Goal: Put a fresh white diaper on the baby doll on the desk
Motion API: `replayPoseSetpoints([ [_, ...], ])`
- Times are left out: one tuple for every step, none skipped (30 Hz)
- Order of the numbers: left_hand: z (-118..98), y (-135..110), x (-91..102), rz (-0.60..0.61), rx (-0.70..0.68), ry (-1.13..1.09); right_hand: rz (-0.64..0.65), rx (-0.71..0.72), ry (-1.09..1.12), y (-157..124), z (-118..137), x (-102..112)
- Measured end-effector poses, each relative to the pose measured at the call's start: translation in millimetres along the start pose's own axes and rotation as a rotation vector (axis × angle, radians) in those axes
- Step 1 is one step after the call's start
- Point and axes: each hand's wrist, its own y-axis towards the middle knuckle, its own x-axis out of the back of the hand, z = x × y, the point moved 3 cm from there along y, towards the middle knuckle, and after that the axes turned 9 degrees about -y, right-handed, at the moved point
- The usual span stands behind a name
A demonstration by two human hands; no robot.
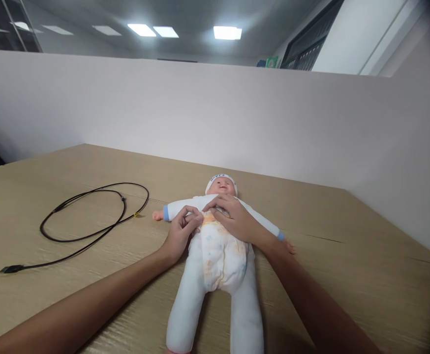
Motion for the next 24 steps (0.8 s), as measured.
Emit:
replayPoseSetpoints([
  [-0.5,-0.2,0.0,0.000,0.007,-0.009,-0.005,0.005,-0.004,0.0,0.0,-0.4],
  [-0.9,-0.2,0.1,-0.005,0.010,-0.019,-0.010,0.008,-0.008,0.1,0.0,-0.7],
  [-1.2,0.0,0.2,-0.014,0.007,-0.025,-0.016,0.010,-0.010,0.2,0.1,-0.9],
  [-1.5,0.4,0.4,-0.027,-0.002,-0.030,-0.019,0.011,-0.010,0.3,0.3,-1.0],
  [-1.8,0.9,0.4,-0.041,-0.014,-0.034,-0.020,0.012,-0.010,0.3,0.5,-1.1],
  [-2.0,1.5,0.3,-0.051,-0.027,-0.034,-0.021,0.012,-0.011,0.2,0.7,-1.1],
  [-2.0,2.0,0.0,-0.058,-0.039,-0.032,-0.020,0.012,-0.012,0.1,1.1,-1.1],
  [-2.0,2.5,-0.6,-0.058,-0.046,-0.026,-0.018,0.011,-0.014,-0.2,1.4,-1.1],
  [-1.9,2.8,-1.5,-0.052,-0.050,-0.017,-0.015,0.010,-0.015,-0.4,1.9,-1.1],
  [-1.8,2.9,-2.4,-0.040,-0.052,-0.003,-0.013,0.007,-0.017,-0.6,2.3,-1.1],
  [-1.9,2.7,-3.3,-0.027,-0.055,0.013,-0.011,0.004,-0.018,-0.7,2.7,-1.0],
  [-2.2,2.4,-4.0,-0.013,-0.058,0.031,-0.011,0.000,-0.019,-0.7,3.2,-0.9],
  [-2.6,2.1,-4.5,0.002,-0.061,0.049,-0.011,-0.004,-0.020,-0.6,3.6,-0.8],
  [-3.2,1.7,-4.6,0.016,-0.063,0.064,-0.011,-0.006,-0.021,-0.5,4.1,-0.7],
  [-3.7,1.5,-4.3,0.026,-0.065,0.071,-0.009,-0.007,-0.020,-0.2,4.6,-0.6],
  [-4.1,1.5,-3.5,0.033,-0.063,0.069,-0.007,-0.008,-0.020,0.0,5.0,-0.5],
  [-4.4,1.7,-2.4,0.037,-0.058,0.061,-0.005,-0.009,-0.020,0.1,5.3,-0.5],
  [-4.3,2.0,-0.9,0.039,-0.052,0.049,-0.003,-0.013,-0.022,0.2,5.4,-0.6],
  [-4.0,2.5,0.7,0.037,-0.044,0.037,-0.002,-0.016,-0.025,0.2,5.3,-0.7],
  [-3.2,3.0,2.3,0.037,-0.032,0.027,0.000,-0.019,-0.030,0.1,5.2,-0.9],
  [-2.3,3.5,3.7,0.039,-0.019,0.017,0.001,-0.022,-0.036,-0.1,4.9,-1.2],
  [-1.2,3.9,4.8,0.046,-0.007,0.005,0.003,-0.025,-0.040,-0.2,4.5,-1.6],
  [-0.2,4.1,5.6,0.056,0.005,-0.010,0.004,-0.027,-0.042,-0.5,4.1,-2.0],
  [0.5,4.0,6.2,0.065,0.013,-0.025,0.004,-0.028,-0.042,-0.7,3.8,-2.4],
])
